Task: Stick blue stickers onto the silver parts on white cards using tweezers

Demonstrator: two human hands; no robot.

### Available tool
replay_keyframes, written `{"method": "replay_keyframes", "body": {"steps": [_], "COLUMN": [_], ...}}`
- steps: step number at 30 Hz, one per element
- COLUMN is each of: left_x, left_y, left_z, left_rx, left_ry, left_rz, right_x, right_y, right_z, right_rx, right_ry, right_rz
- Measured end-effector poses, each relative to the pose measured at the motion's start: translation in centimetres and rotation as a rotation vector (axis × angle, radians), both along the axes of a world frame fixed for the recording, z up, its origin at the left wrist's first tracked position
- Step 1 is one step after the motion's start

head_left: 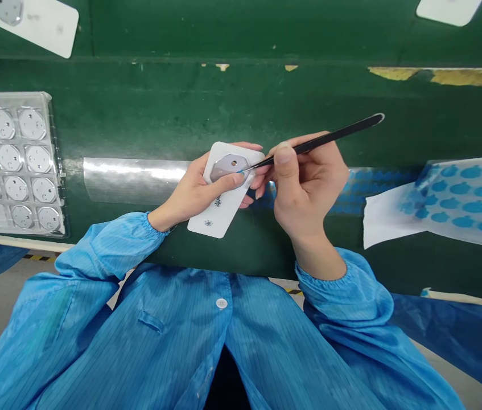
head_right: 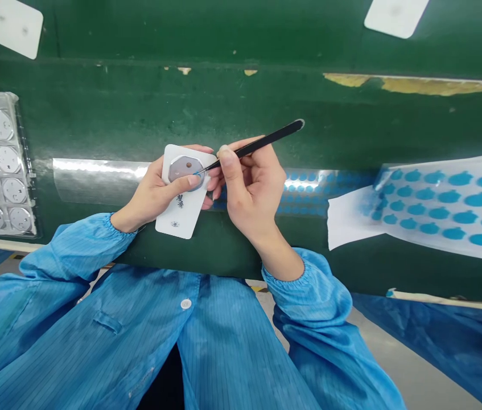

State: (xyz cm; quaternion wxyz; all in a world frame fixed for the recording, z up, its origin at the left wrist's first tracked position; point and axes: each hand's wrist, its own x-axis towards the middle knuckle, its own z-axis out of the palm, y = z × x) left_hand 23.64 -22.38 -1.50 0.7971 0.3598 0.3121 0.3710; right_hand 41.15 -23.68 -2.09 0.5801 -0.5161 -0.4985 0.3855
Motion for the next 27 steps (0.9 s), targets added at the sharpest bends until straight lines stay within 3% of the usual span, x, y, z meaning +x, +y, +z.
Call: {"method": "replay_keyframes", "body": {"steps": [7,15,27], "left_x": [0.1,0.2,0.5], "left_y": [-0.4,-0.5,-1.1], "left_z": [0.7,-0.3,-0.9], "left_rx": [-0.083,0.012,0.112], "left_ry": [0.05,0.025,0.001], "left_rz": [0.034,0.101,0.038], "right_x": [0.4,-0.2,-1.2], "right_y": [0.6,-0.5,-0.7], "right_z": [0.0,0.0,0.1], "right_rx": [0.239,-0.16,-0.182], "right_ry": [0.006,0.083,0.136], "right_rz": [-0.122,0.236,0.15]}}
